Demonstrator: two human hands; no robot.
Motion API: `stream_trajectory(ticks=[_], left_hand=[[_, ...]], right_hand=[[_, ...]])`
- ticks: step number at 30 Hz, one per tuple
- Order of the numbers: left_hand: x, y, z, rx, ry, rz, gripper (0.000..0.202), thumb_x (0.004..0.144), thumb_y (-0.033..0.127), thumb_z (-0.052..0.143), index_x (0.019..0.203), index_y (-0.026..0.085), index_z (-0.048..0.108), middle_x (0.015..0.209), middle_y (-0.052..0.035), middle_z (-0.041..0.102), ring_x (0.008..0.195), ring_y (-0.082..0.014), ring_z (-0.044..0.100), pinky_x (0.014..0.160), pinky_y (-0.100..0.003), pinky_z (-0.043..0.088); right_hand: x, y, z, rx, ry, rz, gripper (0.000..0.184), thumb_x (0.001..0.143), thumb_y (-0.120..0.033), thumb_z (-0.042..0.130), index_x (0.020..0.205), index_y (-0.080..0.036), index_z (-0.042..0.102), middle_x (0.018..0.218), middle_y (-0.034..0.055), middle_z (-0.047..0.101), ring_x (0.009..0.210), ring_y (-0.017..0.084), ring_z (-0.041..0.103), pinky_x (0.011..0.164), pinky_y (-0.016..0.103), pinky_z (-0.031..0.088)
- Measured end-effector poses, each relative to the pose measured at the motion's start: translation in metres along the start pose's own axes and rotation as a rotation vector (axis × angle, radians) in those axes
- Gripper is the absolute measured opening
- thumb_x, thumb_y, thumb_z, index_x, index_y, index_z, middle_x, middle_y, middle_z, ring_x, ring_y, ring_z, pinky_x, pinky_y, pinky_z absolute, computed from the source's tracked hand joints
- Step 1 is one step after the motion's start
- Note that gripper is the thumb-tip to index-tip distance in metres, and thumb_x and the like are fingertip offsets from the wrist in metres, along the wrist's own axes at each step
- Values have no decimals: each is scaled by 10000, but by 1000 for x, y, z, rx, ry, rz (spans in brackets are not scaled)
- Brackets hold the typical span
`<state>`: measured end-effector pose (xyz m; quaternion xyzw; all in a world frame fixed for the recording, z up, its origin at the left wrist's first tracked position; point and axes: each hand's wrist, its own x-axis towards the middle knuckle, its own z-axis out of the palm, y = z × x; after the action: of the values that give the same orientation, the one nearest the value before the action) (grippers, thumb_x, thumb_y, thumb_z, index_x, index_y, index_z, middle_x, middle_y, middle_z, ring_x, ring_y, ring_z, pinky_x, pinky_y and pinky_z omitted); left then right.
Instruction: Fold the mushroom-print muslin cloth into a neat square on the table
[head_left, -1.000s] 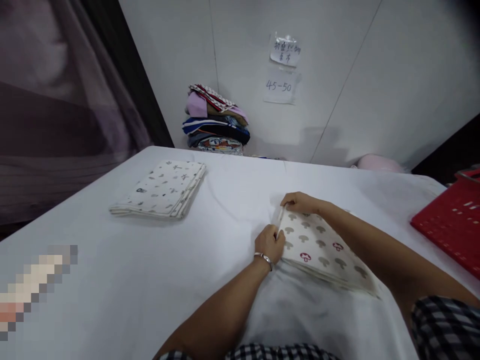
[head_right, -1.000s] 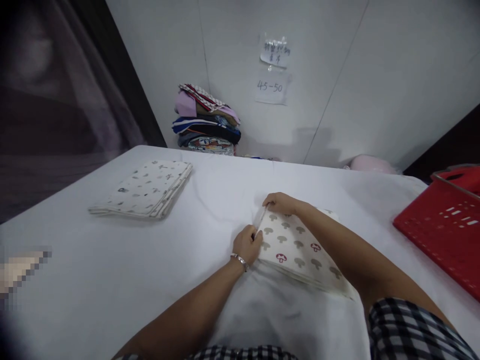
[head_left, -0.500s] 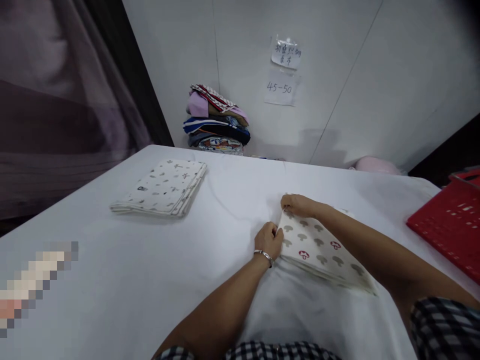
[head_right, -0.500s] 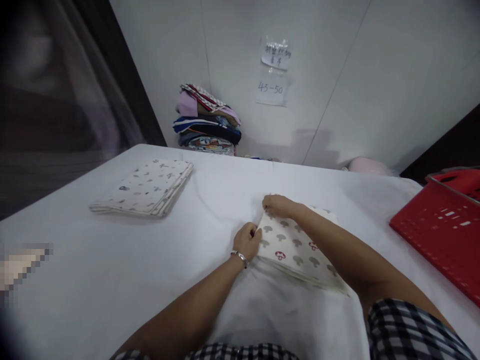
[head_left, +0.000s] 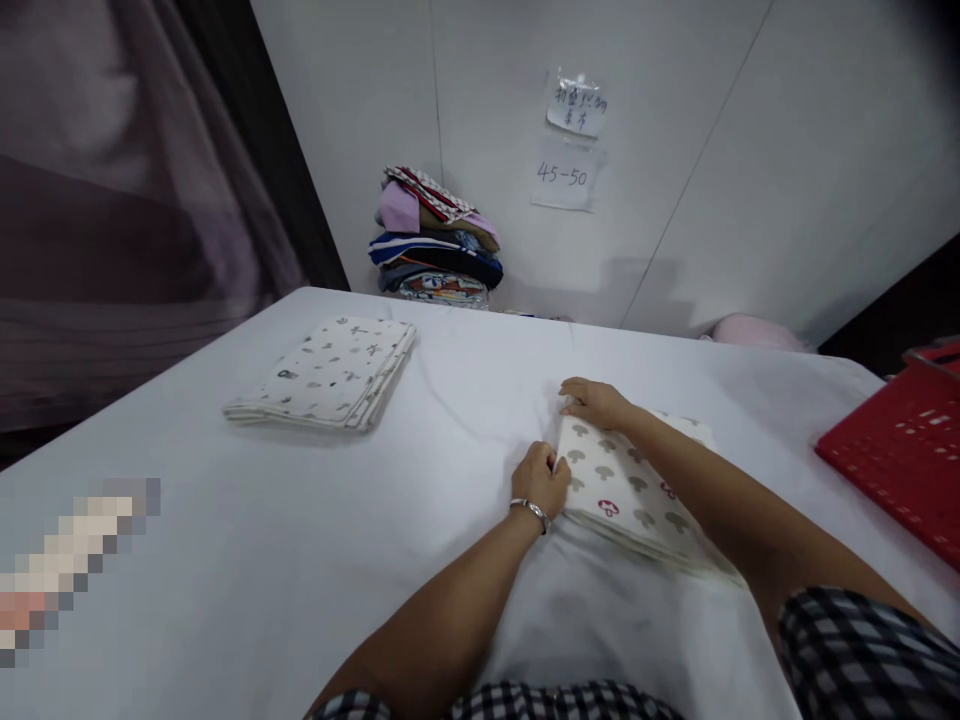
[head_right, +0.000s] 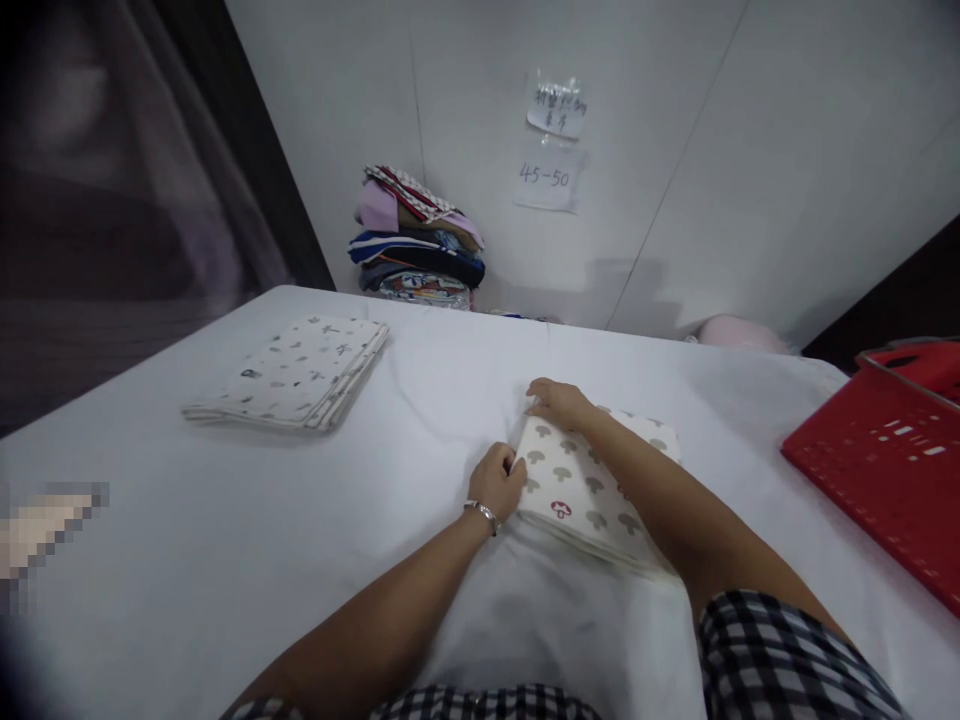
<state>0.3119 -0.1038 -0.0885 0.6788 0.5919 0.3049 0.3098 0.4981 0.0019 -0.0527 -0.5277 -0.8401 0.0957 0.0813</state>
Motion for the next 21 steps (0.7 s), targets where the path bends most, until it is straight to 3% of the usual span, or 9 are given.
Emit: stream_trajectory(ticks=[4, 9, 12, 15, 21], left_hand=[[0, -2, 2, -72, -8, -36, 50, 771, 206, 502, 808, 222, 472, 725, 29, 544, 656, -121, 509, 627, -242, 371], [-1, -4, 4, -106, 6, -16, 228, 762, 144, 471, 971, 234, 475, 779, 23, 566, 682, -129, 542, 660, -251, 391], [-2, -3, 3, -95, 4, 6, 262, 745, 115, 461, 976, 238, 472, 807, 18, 568, 694, -132, 549, 675, -256, 395], [-3, -2, 2, -76, 5, 19, 280, 733, 93, 452, 970, 241, 470, 832, 17, 567, 702, -132, 550, 683, -258, 396], [-2, -5, 6, -48, 23, 92, 263, 716, 70, 430, 914, 238, 474, 925, 14, 557, 723, -124, 541, 682, -259, 394]], right_hand=[[1, 9, 6, -24, 124, 156, 465, 816, -507, 511, 1184, -226, 555, 1342, 65, 462, 1175, 247, 463, 958, 382, 386], [2, 14, 12, 191, 190, 321, 507, 831, -514, 470, 1220, -196, 535, 1231, 79, 563, 1094, 229, 529, 948, 355, 399], [-3, 16, 11, 285, 187, 437, 535, 864, -513, 392, 1254, -164, 506, 1202, 104, 583, 1060, 216, 557, 929, 334, 407], [-5, 17, 10, 213, 133, 410, 501, 844, -514, 433, 1187, -170, 560, 1212, 108, 580, 1103, 237, 530, 937, 334, 384], [12, 20, 12, 162, 61, 452, 425, 794, -558, 496, 969, -200, 645, 973, 68, 674, 863, 201, 599, 728, 266, 416]])
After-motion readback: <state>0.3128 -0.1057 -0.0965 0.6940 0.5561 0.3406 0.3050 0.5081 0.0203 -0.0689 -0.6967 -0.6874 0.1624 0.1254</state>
